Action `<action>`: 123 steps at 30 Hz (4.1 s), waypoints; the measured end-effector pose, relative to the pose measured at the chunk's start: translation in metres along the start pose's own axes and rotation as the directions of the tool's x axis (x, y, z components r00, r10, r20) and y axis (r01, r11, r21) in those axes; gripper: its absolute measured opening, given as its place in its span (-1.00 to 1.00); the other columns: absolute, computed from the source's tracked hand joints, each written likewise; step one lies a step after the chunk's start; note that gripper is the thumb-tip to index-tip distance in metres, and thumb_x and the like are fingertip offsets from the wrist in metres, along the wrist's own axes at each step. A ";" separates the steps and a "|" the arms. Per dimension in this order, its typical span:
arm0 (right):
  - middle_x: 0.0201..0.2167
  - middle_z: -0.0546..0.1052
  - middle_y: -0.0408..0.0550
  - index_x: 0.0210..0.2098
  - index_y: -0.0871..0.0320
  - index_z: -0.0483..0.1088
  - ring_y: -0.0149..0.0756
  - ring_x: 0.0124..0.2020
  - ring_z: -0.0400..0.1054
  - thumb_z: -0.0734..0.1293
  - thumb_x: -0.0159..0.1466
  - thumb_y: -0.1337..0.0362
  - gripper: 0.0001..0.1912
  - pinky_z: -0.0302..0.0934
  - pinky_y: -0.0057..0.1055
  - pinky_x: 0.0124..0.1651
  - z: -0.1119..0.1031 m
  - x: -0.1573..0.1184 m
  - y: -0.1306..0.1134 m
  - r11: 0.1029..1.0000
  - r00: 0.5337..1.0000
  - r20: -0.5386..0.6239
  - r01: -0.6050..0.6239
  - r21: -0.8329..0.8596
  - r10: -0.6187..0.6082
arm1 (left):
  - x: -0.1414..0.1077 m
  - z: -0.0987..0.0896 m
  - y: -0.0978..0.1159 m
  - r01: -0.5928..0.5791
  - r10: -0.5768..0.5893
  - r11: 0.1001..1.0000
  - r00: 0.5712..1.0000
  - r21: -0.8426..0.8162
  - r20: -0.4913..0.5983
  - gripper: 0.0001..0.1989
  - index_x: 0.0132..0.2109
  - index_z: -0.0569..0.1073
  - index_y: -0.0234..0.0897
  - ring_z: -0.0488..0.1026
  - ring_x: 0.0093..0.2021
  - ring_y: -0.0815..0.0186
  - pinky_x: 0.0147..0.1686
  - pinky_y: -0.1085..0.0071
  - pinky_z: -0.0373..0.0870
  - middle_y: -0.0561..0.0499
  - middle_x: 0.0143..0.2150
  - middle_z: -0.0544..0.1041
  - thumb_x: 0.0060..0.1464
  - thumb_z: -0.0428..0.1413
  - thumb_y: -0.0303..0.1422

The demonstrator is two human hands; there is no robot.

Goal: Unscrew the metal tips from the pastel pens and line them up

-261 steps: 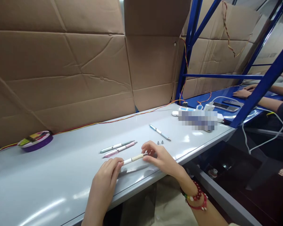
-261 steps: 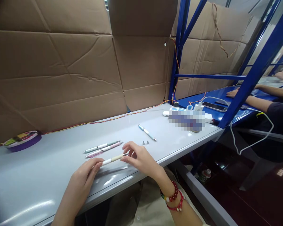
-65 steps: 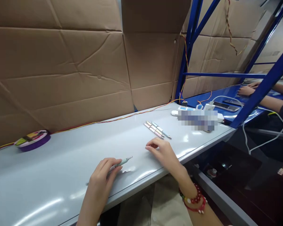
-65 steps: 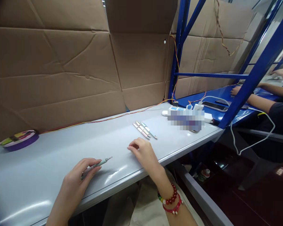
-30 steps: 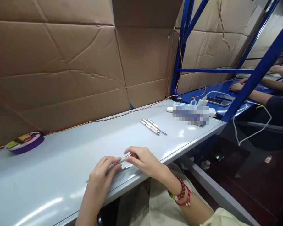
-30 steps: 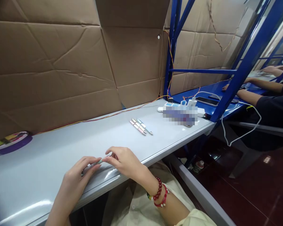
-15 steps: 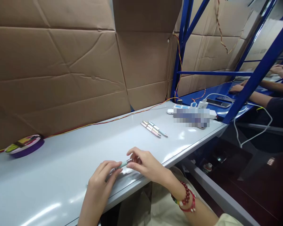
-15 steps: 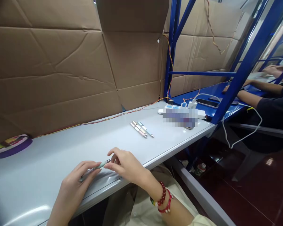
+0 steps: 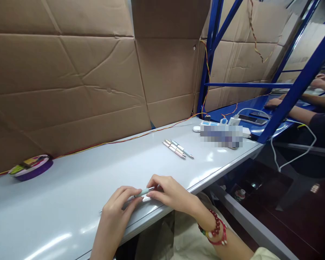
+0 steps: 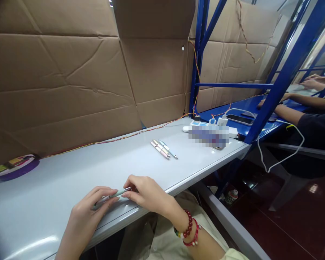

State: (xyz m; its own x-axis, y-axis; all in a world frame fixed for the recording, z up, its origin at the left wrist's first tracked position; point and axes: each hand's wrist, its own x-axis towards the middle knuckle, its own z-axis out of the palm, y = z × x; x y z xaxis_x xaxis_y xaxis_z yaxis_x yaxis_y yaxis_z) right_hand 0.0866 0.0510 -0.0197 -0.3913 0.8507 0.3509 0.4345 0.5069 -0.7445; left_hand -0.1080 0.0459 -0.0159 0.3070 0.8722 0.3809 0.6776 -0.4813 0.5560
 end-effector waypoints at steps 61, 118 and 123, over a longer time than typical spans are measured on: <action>0.05 0.38 -0.03 0.03 0.11 0.31 -0.30 0.11 0.18 0.15 0.27 0.45 -0.64 0.06 -0.26 0.19 -0.027 0.008 0.024 0.993 0.991 -0.125 0.023 -0.113 -0.038 | 0.003 0.004 -0.008 0.047 -0.068 0.987 0.989 0.155 0.132 -0.70 0.01 0.38 0.01 0.31 0.08 0.16 0.01 0.16 0.30 0.04 0.06 0.41 0.19 -0.12 -0.21; -0.53 0.40 -0.08 -0.51 0.15 0.30 -0.34 -0.43 0.30 -0.16 0.36 -0.03 -0.37 0.16 -0.45 -0.33 0.007 0.011 0.003 0.996 0.967 -0.248 0.031 -0.084 -0.050 | 0.005 0.004 -0.013 0.088 -0.100 0.980 0.993 0.178 0.058 -0.68 -0.01 0.36 -0.06 0.41 -0.07 0.19 0.12 -0.01 0.06 0.04 -0.11 0.52 0.20 -0.19 -0.23; -0.74 0.09 -0.23 -0.69 0.15 0.08 -0.46 -0.67 -0.06 0.02 0.36 0.12 -0.48 -0.20 -0.44 -0.56 0.010 0.011 0.004 0.984 0.949 -0.305 -0.126 -0.126 0.083 | 0.005 0.000 0.002 0.103 -0.126 0.984 0.979 0.146 0.160 -0.71 -0.02 0.36 -0.04 0.46 -0.18 0.24 -0.18 0.31 0.35 0.05 -0.11 0.52 0.16 -0.10 -0.16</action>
State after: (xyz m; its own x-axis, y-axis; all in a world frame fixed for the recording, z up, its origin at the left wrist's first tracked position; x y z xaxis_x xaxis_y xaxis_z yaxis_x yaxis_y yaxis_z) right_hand 0.0762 0.0610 -0.0241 -0.0877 0.8913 0.4449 0.5789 0.4090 -0.7054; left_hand -0.1050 0.0491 -0.0126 0.3220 0.9286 0.1844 0.7958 -0.3710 0.4786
